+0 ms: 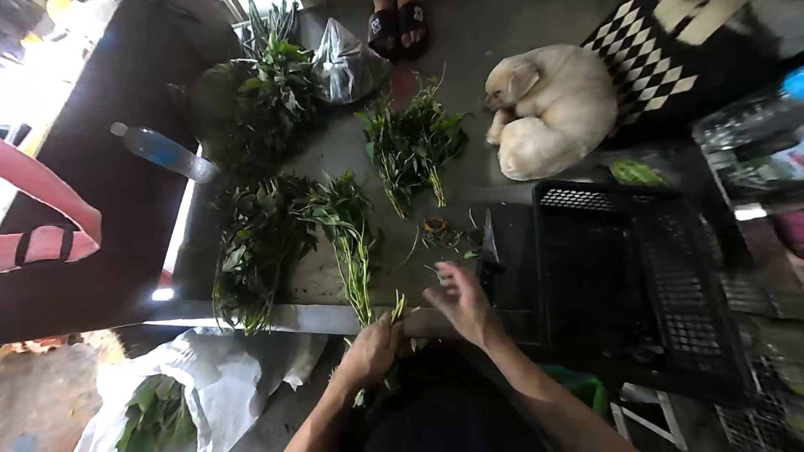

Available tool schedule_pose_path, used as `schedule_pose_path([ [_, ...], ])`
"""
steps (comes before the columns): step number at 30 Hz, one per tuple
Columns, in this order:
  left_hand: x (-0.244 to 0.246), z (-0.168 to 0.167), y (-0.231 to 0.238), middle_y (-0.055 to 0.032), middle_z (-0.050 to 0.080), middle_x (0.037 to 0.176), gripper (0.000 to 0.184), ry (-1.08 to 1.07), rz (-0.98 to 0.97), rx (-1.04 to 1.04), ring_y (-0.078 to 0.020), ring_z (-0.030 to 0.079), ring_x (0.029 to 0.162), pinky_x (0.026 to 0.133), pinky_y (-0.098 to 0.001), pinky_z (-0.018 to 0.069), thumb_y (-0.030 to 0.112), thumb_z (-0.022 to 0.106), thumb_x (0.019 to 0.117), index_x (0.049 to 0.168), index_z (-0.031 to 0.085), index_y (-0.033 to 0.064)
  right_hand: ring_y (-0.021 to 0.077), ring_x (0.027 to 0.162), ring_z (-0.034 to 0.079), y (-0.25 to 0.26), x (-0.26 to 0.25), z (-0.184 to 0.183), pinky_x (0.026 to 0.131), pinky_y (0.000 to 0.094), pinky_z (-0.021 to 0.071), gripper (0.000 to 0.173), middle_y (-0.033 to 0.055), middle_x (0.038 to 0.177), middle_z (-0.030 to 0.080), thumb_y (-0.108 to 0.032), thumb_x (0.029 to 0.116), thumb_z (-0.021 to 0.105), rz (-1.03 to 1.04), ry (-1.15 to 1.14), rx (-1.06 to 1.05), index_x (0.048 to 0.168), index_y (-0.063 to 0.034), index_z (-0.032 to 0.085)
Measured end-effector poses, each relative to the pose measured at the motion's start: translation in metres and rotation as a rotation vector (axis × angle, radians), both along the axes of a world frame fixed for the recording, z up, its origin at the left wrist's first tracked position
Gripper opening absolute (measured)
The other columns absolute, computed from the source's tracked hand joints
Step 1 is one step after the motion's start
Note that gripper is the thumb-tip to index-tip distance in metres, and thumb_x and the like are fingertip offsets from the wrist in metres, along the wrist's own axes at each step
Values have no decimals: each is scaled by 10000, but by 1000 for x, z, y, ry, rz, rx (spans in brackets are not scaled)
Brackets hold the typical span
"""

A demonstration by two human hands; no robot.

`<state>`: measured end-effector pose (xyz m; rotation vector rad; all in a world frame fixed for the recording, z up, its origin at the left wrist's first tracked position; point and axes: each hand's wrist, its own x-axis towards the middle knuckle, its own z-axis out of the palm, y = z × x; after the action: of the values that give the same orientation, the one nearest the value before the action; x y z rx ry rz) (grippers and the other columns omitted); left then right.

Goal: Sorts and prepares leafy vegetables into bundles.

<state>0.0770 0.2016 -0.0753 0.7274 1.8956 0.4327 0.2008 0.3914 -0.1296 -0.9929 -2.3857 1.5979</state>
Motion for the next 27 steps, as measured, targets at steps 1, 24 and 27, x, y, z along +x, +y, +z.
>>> schedule_pose_path([
  [1,-1,-4,0,-220,657,1080,468,0,17,-6,-341,662,1044,952,-529,514,346,318,1123,1323,541,-13,392,1196,618,6,10,-13,988,497,549,706,295,1395,535,-407,946,712,-138,-49,134,1455,31,495],
  [24,-28,-13,5,-125,680,1065,489,-65,157,131,-204,677,984,932,-434,549,388,556,1044,1350,519,9,234,672,671,-40,29,11,615,473,562,389,88,748,675,-417,928,585,125,-98,102,1008,-59,714],
  [27,-29,-8,7,-128,645,967,406,32,133,61,-214,645,904,871,-429,528,320,376,1115,1228,600,1,237,695,691,-38,35,10,626,486,573,420,93,774,692,-443,924,574,189,-66,134,1017,-60,719],
])
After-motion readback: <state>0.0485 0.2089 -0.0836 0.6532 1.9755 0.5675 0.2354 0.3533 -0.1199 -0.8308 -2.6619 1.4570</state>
